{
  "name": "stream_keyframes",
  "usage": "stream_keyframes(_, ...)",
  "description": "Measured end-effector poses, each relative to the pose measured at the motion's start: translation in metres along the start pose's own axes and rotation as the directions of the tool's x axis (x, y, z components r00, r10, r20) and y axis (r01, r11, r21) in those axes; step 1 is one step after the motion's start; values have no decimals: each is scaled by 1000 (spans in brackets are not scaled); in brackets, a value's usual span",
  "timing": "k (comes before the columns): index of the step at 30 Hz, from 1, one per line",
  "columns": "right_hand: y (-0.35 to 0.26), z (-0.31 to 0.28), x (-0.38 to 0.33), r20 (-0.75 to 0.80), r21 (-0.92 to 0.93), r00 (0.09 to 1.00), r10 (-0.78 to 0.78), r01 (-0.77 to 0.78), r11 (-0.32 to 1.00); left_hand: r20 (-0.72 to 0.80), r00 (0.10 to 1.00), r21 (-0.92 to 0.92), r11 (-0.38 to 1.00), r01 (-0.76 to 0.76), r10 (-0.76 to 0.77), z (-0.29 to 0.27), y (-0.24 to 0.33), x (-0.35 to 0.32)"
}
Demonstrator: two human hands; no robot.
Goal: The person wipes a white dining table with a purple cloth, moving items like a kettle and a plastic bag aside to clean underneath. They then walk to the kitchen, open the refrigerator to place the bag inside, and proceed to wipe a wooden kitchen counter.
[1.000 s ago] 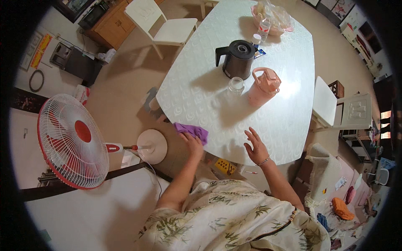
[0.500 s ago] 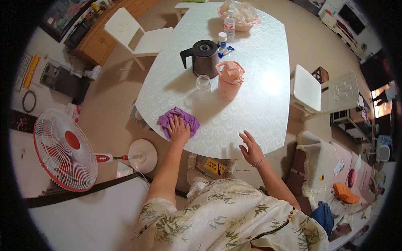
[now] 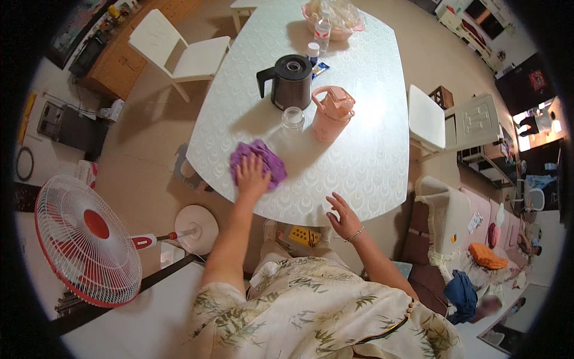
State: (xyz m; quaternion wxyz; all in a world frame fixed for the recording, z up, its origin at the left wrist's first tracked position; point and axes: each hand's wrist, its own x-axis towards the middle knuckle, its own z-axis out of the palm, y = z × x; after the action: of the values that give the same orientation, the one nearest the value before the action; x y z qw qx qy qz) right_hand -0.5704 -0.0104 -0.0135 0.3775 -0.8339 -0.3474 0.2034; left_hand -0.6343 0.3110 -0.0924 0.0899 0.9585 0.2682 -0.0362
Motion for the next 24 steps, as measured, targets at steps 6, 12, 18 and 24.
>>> stream_keyframes(6, 22, 8, -13, -22, 45, 991, 129, -128, 991, 41, 999, 14, 1000, 20, -21, -4, 1, -13)
stream_keyframes(12, 16, 29, 27, 38, -22, 997, -75, 75, 997, 50, 991, -321, 941, -105, 128, 0, 69, -94)
stream_keyframes(18, -20, 70, 77, 139, -157, 955, -262, 282, 946, -5, 973, -237, 945, -227, 232, -21, 17, -87)
stream_keyframes(24, -24, 102, 43, 360, -403, 904, -230, 373, 836, 84, 947, -129, 945, -299, 311, -2, 8, -136)
